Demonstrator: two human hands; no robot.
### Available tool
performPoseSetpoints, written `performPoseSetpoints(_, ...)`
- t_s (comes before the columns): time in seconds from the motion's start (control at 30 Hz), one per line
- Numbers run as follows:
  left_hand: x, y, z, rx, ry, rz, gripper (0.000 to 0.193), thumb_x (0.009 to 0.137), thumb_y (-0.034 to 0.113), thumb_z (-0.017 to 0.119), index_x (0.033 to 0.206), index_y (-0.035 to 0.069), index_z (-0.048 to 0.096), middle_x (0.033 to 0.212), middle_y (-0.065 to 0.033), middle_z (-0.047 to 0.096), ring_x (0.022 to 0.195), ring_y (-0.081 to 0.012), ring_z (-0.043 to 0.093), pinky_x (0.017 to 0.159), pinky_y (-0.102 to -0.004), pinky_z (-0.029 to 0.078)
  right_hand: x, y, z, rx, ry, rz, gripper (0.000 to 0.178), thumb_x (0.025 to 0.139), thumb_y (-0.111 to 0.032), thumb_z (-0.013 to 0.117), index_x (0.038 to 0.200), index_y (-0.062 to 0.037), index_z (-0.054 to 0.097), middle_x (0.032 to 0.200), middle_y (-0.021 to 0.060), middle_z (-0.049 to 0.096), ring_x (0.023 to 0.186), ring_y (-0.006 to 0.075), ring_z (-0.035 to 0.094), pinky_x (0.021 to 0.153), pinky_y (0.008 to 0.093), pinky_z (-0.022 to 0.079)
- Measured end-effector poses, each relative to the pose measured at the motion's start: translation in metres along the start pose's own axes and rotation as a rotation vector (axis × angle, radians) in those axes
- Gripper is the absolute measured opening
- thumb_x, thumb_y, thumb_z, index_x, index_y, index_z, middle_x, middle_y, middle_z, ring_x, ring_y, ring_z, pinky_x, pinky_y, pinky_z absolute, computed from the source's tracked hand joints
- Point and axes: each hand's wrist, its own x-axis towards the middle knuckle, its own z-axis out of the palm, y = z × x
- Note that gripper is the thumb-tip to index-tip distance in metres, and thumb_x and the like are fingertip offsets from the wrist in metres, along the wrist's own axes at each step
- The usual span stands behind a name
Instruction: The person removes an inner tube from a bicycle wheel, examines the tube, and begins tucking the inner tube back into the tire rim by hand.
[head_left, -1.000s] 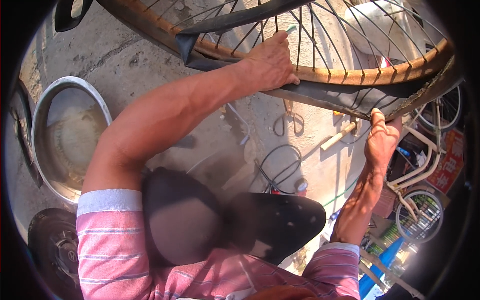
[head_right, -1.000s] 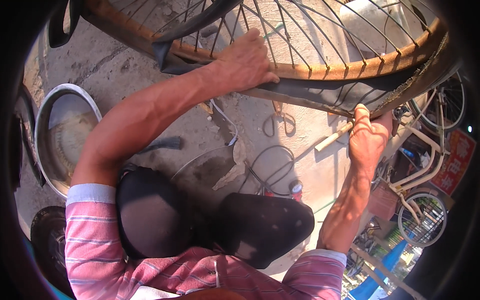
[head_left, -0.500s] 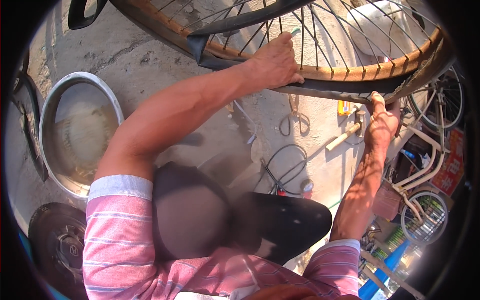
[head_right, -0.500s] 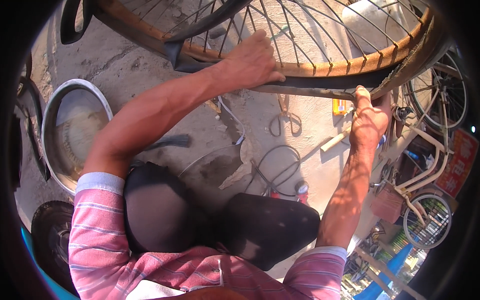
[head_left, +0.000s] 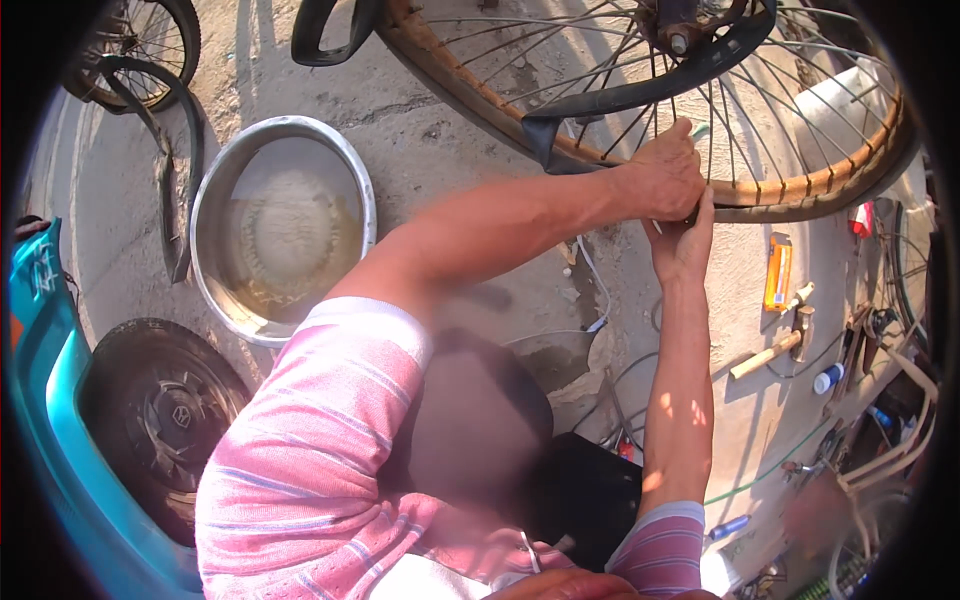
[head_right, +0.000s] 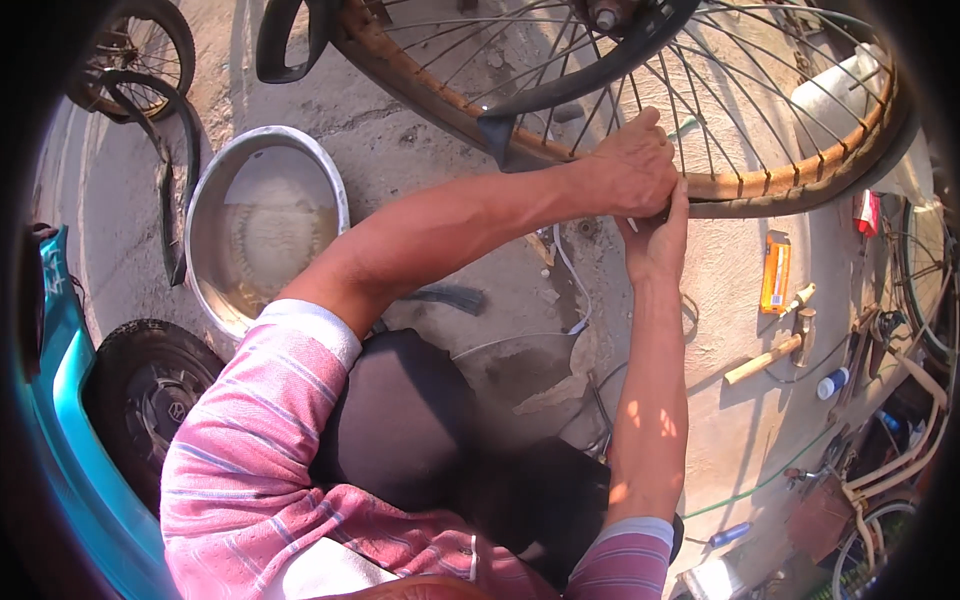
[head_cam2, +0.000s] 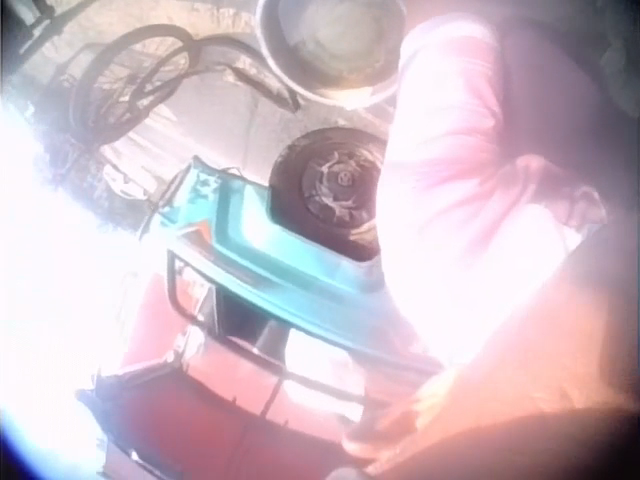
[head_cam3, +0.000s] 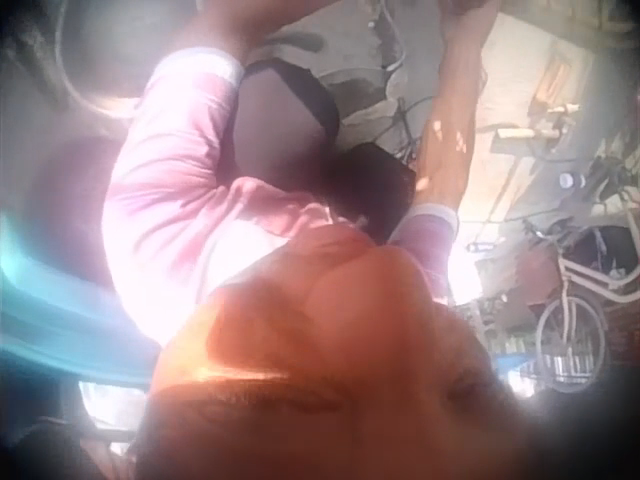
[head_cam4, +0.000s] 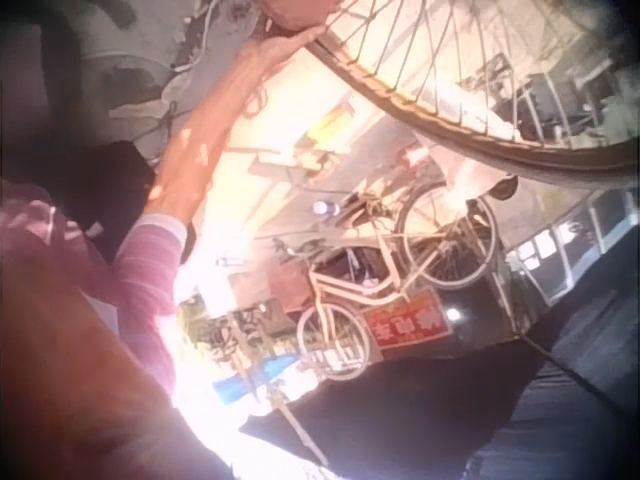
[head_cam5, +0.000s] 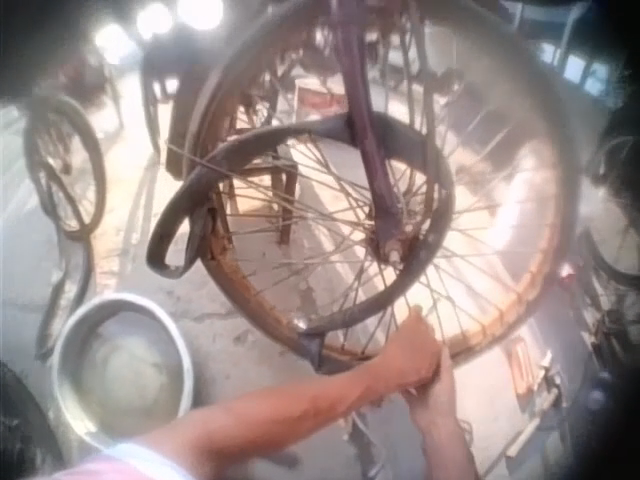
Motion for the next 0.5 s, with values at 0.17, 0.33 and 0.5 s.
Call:
performPoseSetpoints(0.17,-0.020,-0.008,-0.002,-0.091,0.359,0.048,0.022,0.083,0.027,0.064,0.068,0.013,0.072,0.077,-0.0064,0.068,0.080,-0.0236,0.066,0.090,-0.0416,0.041,0.008,0.017,0.003,-0.023,0.047,-0.045,0.068,0.105,-0.068,0.045,0.157,-0.0237,0.047,0.157,0.0038,0.051,0.140,0.0254,0.052,0.110,0.0517,0.046)
performPoseSetpoints(0.33,-0.036,-0.001,-0.036,-0.439,0.278,0.159,0.015,0.084,0.026,0.070,0.081,0.011,0.070,0.085,-0.0052,0.068,0.093,-0.0270,0.065,0.092,-0.0427,0.045,0.008,0.014,-0.020,0.002,0.068,-0.125,0.076,0.102,-0.066,0.056,0.154,-0.0110,0.049,0.149,0.0088,0.056,0.132,0.0253,0.059,0.102,0.0409,0.053)
performPoseSetpoints(0.5,-0.123,0.003,-0.046,-0.652,0.314,0.122,0.031,0.081,0.024,0.082,0.107,0.009,0.072,0.113,-0.0069,0.067,0.113,-0.0305,0.062,0.100,-0.0453,0.045,-0.007,-0.005,-0.018,0.069,0.229,-0.278,0.075,0.099,-0.051,0.073,0.148,0.0001,0.051,0.140,0.0129,0.060,0.122,0.0260,0.064,0.099,0.0392,0.056)
